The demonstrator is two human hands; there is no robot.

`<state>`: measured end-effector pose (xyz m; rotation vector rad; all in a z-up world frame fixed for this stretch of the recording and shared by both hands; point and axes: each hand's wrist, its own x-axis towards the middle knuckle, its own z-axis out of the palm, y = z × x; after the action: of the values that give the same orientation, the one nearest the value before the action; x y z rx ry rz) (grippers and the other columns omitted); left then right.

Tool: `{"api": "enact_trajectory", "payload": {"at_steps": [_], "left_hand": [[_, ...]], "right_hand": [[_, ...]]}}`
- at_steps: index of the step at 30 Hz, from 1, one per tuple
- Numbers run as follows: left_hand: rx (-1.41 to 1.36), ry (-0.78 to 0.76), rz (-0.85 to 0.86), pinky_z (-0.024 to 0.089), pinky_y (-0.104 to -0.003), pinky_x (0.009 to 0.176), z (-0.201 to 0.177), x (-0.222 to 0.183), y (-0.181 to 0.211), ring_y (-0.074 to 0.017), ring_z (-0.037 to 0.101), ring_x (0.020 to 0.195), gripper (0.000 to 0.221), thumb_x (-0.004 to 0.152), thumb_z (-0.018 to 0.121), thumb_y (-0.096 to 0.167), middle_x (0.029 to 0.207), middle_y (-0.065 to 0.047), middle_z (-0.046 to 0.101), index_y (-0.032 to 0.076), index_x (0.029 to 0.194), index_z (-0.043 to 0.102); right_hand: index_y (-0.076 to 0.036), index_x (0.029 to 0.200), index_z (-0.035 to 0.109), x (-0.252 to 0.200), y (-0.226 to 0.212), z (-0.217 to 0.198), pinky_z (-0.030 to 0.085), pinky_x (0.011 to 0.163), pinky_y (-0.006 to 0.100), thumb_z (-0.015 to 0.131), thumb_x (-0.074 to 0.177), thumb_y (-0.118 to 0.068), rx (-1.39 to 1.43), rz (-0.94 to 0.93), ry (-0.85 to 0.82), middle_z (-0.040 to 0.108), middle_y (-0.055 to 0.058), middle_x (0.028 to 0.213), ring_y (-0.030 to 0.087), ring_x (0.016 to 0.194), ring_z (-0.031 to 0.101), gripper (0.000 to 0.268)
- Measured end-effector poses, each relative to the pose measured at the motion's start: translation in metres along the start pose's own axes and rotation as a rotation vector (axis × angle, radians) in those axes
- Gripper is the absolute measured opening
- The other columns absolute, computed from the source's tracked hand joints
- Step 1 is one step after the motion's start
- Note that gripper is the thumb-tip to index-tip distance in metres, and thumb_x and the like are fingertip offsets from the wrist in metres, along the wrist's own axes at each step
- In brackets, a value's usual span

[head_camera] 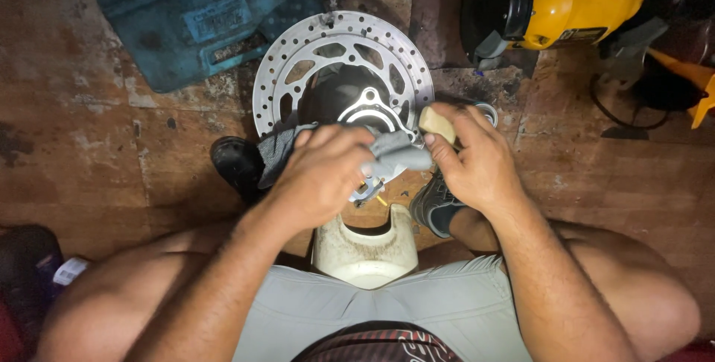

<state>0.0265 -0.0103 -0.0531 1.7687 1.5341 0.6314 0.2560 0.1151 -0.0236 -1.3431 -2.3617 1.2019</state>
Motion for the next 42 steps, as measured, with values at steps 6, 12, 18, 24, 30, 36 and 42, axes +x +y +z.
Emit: {"api": "enact_trajectory", "payload": {"at_steps": [6, 12, 18, 24, 30, 36, 42], "left_hand": [[-0.481, 0.367, -0.296, 0.051, -0.052, 0.092, -0.03, 0.0, -0.001, -0.0404, 0.067, 0.097, 0.03, 0.109, 0.043, 0.02, 0.094, -0.021, 0.068, 0.002, 0.121, 0.065], [-0.345, 0.431, -0.244, 0.051, -0.045, 0.091, -0.031, 0.002, -0.01, -0.0375, 0.066, 0.096, 0.024, 0.109, 0.051, 0.02, 0.092, -0.015, 0.062, 0.005, 0.119, 0.068], [-0.383, 0.414, -0.281, 0.052, -0.052, 0.088, -0.03, 0.002, -0.013, -0.0449, 0.066, 0.095, 0.025, 0.109, 0.052, 0.021, 0.089, -0.022, 0.063, 0.004, 0.119, 0.067], [-0.422, 0.376, -0.379, 0.053, -0.052, 0.087, -0.03, 0.003, -0.012, -0.0434, 0.068, 0.093, 0.028, 0.109, 0.05, 0.024, 0.088, -0.023, 0.064, 0.005, 0.12, 0.067], [-0.468, 0.379, -0.642, 0.052, -0.059, 0.082, -0.034, 0.002, -0.01, -0.0463, 0.067, 0.086, 0.032, 0.108, 0.046, 0.034, 0.082, -0.025, 0.065, 0.01, 0.113, 0.067], [-0.216, 0.353, -0.772, 0.048, -0.064, 0.076, -0.06, -0.007, -0.029, -0.0555, 0.064, 0.095, 0.036, 0.112, 0.044, 0.04, 0.087, -0.032, 0.063, 0.009, 0.105, 0.061], [0.03, -0.091, -0.993, 0.053, -0.065, 0.087, -0.086, 0.007, -0.007, -0.0522, 0.07, 0.1, 0.046, 0.105, 0.037, 0.055, 0.089, -0.029, 0.074, 0.023, 0.127, 0.061]], "right_hand": [[0.001, 0.135, 0.066, -0.004, -0.004, -0.007, 0.057, 0.078, 0.05, 0.057, 0.093, -0.007, 0.018, 0.001, -0.116, 0.066, 0.018, 0.091, 0.037, 0.081, 0.067, 0.044], [-0.012, 0.133, 0.065, -0.011, -0.025, -0.005, 0.058, 0.07, 0.061, 0.064, 0.084, -0.023, 0.0, -0.059, -0.461, 0.07, 0.023, 0.099, 0.05, 0.085, 0.07, 0.05], [-0.017, 0.132, 0.067, -0.016, -0.019, -0.001, 0.059, 0.062, 0.048, 0.064, 0.086, -0.028, -0.144, -0.186, -0.373, 0.063, 0.01, 0.085, 0.037, 0.075, 0.07, 0.047], [-0.012, 0.13, 0.068, -0.012, -0.027, 0.003, 0.059, 0.057, 0.049, 0.063, 0.087, -0.024, -0.077, -0.268, -0.384, 0.063, 0.013, 0.081, 0.04, 0.072, 0.068, 0.044], [-0.018, 0.134, 0.067, -0.009, 0.004, -0.005, 0.058, 0.067, 0.048, 0.066, 0.088, -0.03, -0.171, -0.041, -0.254, 0.065, 0.01, 0.09, 0.037, 0.082, 0.071, 0.048], [-0.023, 0.133, 0.069, -0.009, 0.015, 0.001, 0.058, 0.07, 0.045, 0.065, 0.092, -0.03, -0.178, -0.017, -0.226, 0.067, 0.007, 0.093, 0.034, 0.085, 0.071, 0.042], [-0.018, 0.136, 0.068, -0.009, 0.007, 0.003, 0.057, 0.074, 0.049, 0.063, 0.095, -0.028, -0.111, 0.029, -0.236, 0.068, 0.012, 0.098, 0.04, 0.09, 0.071, 0.042]]}}
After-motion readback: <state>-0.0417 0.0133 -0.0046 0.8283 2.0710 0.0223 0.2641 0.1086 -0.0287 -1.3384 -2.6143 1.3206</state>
